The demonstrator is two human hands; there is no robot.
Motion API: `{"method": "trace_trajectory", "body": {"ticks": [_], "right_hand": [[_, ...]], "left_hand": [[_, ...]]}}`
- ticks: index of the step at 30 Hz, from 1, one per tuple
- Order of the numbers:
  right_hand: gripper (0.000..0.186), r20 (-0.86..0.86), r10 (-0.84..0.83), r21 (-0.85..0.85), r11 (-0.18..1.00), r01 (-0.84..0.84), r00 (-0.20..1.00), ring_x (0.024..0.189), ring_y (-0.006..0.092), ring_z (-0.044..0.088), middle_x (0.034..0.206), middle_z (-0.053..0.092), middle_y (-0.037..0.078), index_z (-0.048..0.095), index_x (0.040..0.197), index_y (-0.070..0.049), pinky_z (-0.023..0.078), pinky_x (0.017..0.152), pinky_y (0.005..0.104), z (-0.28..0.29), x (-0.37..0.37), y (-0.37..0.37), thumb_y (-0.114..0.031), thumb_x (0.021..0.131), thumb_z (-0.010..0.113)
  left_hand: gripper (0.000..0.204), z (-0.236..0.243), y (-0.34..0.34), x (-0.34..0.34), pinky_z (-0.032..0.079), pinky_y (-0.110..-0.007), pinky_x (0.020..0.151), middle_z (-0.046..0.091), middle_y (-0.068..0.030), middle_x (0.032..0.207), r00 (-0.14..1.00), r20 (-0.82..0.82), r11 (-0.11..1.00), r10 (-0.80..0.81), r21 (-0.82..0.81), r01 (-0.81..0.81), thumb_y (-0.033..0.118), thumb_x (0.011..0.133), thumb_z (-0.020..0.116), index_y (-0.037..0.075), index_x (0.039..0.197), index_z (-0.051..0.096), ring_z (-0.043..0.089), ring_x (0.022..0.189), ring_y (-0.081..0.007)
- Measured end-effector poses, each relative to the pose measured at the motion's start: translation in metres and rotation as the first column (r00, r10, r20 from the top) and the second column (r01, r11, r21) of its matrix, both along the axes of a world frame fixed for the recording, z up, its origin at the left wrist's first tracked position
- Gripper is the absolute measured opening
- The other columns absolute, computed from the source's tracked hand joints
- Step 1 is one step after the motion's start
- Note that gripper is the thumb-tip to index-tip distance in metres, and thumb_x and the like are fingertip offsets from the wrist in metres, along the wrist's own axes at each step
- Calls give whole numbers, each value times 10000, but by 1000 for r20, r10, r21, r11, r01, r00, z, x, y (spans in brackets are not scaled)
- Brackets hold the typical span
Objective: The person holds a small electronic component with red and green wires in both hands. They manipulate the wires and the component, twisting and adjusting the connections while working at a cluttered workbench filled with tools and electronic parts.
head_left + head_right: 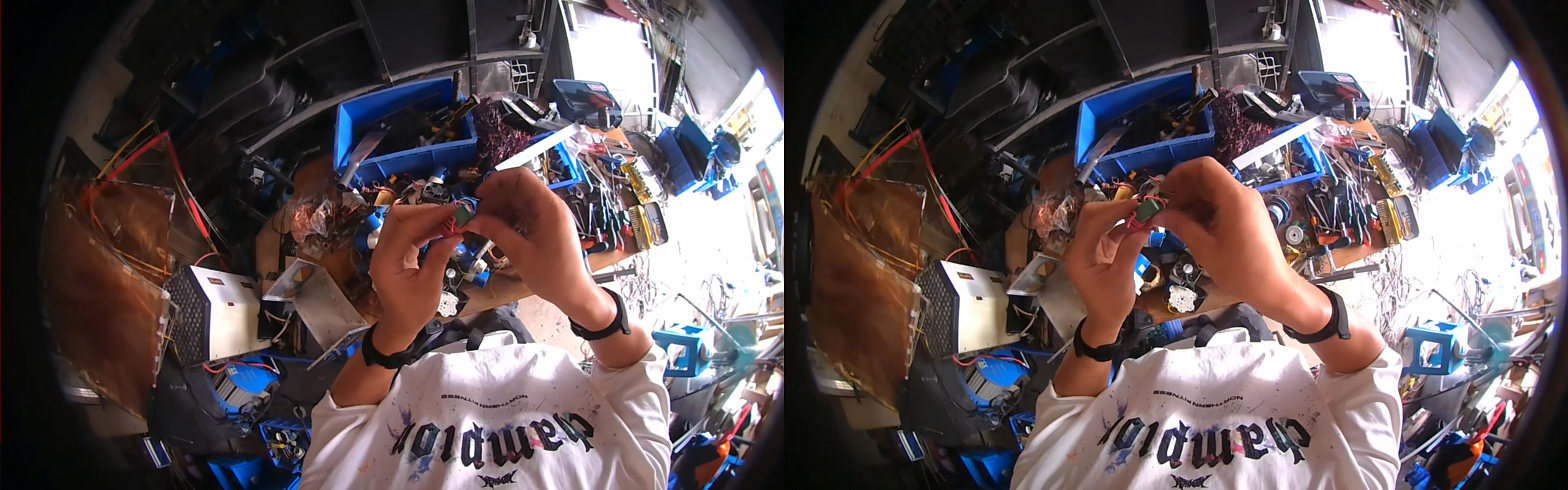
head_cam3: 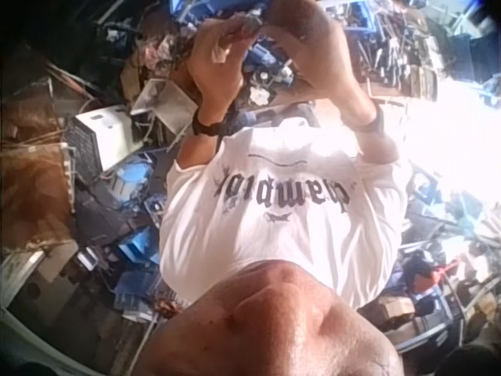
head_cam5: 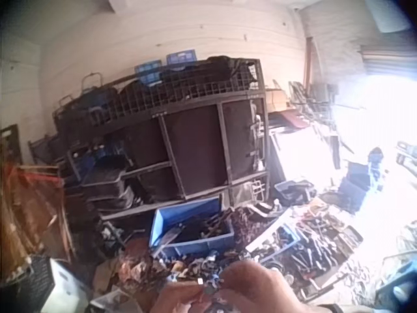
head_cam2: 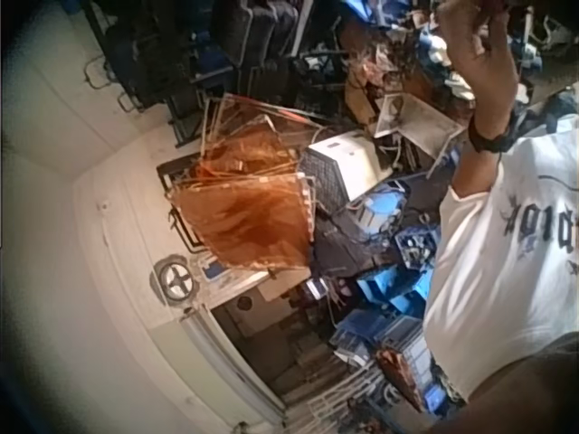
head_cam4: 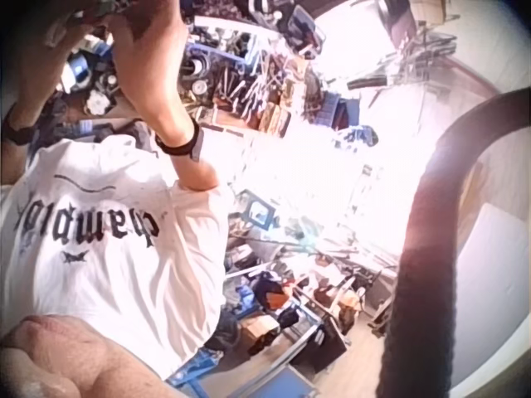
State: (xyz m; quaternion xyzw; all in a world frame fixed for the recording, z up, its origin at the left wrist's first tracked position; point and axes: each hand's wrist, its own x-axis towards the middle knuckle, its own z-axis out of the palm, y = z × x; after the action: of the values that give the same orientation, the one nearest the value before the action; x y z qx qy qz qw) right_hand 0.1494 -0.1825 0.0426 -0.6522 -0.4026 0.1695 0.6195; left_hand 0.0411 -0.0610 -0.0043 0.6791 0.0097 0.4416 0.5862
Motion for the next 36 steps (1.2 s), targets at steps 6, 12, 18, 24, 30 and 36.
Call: {"method": "trace_trajectory", "body": {"ticks": [6,12,18,24,30,36], "right_hand": [[317,-388,290,-139,920,-367,875,727,64,610,848,676,48,583,1140,25,489,626,208,8,26,-7,9,837,673],[254,-456,348,-135,883,-450,819,725,84,642,853,683,56,613,1066,28,514,618,206,14,31,-7,70,820,659],[153,-522,430,-14,859,-511,737,637,83,615,805,681,48,624,973,-7,505,582,211,6,40,-4,7,837,691],[94,-496,356,-15,908,-418,792,754,118,656,872,663,52,594,956,0,543,685,251,0,46,1,-66,905,636],[90,-765,394,393,912,-116,509,821,97,611,905,630,18,556,1017,-59,500,756,246,-11,20,16,-119,953,577],[127,-547,440,127,884,-449,712,658,57,506,772,579,-28,597,1038,-39,411,594,223,-5,46,7,-106,934,569]], "left_hand": [[330,-3,8,-6,517,-288,815,600,-109,1047,999,22,989,-46,144,43,-145,788,645,0,1085,646,625,961,-195],[313,-3,13,-6,514,-304,792,631,-107,974,997,61,966,-57,254,40,-106,783,670,28,1065,656,642,936,-243],[292,-3,13,-8,519,-307,781,632,-110,981,994,60,973,-90,218,75,-74,788,694,22,1061,658,646,927,-231],[295,-2,13,-9,527,-279,799,610,-86,1013,994,38,987,-104,131,98,-77,808,691,-3,1087,634,641,951,-191],[326,-4,3,-3,543,-259,833,571,-76,1057,999,32,992,-40,-122,44,-94,824,678,-34,1133,591,629,979,-148],[309,-7,0,-1,544,-260,823,564,-77,1058,999,2,986,-40,-162,40,-107,827,667,-35,1120,599,627,979,-147]]}}
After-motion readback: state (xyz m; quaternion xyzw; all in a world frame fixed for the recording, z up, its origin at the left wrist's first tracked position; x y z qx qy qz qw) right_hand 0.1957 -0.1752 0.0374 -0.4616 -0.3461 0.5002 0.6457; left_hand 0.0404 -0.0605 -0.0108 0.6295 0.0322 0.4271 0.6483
